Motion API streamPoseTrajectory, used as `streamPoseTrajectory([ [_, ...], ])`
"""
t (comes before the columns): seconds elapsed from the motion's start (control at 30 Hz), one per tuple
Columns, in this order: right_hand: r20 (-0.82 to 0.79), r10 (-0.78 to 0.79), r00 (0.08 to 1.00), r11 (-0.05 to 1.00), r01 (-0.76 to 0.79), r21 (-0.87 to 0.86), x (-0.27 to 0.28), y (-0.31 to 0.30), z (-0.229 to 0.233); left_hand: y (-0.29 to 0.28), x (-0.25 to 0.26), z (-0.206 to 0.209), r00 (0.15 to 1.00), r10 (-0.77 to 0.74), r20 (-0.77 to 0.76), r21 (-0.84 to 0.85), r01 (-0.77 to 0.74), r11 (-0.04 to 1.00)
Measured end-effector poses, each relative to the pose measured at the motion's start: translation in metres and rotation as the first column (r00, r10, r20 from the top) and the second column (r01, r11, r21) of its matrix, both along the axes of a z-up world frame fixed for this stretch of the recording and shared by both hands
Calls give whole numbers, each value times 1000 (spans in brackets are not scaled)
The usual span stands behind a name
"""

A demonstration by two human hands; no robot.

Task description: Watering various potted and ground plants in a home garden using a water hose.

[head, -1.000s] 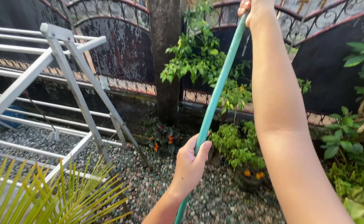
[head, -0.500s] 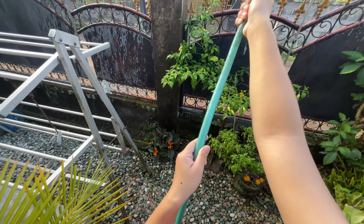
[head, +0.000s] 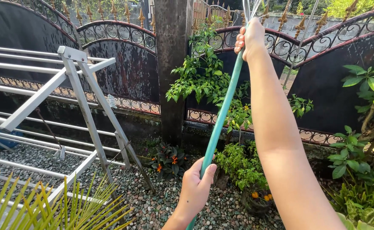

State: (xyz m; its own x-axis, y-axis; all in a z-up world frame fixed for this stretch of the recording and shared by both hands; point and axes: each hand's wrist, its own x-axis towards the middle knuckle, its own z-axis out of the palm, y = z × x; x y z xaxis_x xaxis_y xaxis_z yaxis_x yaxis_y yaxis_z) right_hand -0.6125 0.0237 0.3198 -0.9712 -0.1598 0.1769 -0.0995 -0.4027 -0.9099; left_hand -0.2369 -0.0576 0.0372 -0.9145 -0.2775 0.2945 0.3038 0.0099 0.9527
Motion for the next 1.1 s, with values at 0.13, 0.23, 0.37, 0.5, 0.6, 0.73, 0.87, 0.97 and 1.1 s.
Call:
streamPoseTrajectory([
  [0.13,21,-19,1000,1000,18,16,-4,-2,-16,1,4,-8,1000,-3,8,6,3,1000],
  [0.23,39,-26,999,999,25,20,-5,-5,-27,-1,5,-15,1000,-13,7,25,13,1000],
  [0.37,65,-29,997,999,28,18,1,-14,-48,-1,14,-22,999,-19,28,52,17,998],
  [0.5,76,-12,997,1000,12,9,0,-19,-63,-2,20,-26,996,-27,81,65,21,998],
  [0.6,64,-6,998,1000,6,-3,-2,-24,-63,-4,21,-25,993,-13,114,68,6,998],
  [0.73,66,-13,998,1000,14,-11,4,-24,-65,-5,23,-32,993,-10,120,78,0,997],
  [0.87,50,-26,998,999,27,-16,12,-25,-59,-7,23,-33,999,14,53,56,-17,998],
  [0.97,33,-34,999,999,35,-12,12,-25,-61,-7,24,-34,999,23,43,57,-25,998],
  [1.1,1,-23,1000,1000,23,-12,9,-27,-59,-8,25,-31,999,10,49,104,-15,994],
])
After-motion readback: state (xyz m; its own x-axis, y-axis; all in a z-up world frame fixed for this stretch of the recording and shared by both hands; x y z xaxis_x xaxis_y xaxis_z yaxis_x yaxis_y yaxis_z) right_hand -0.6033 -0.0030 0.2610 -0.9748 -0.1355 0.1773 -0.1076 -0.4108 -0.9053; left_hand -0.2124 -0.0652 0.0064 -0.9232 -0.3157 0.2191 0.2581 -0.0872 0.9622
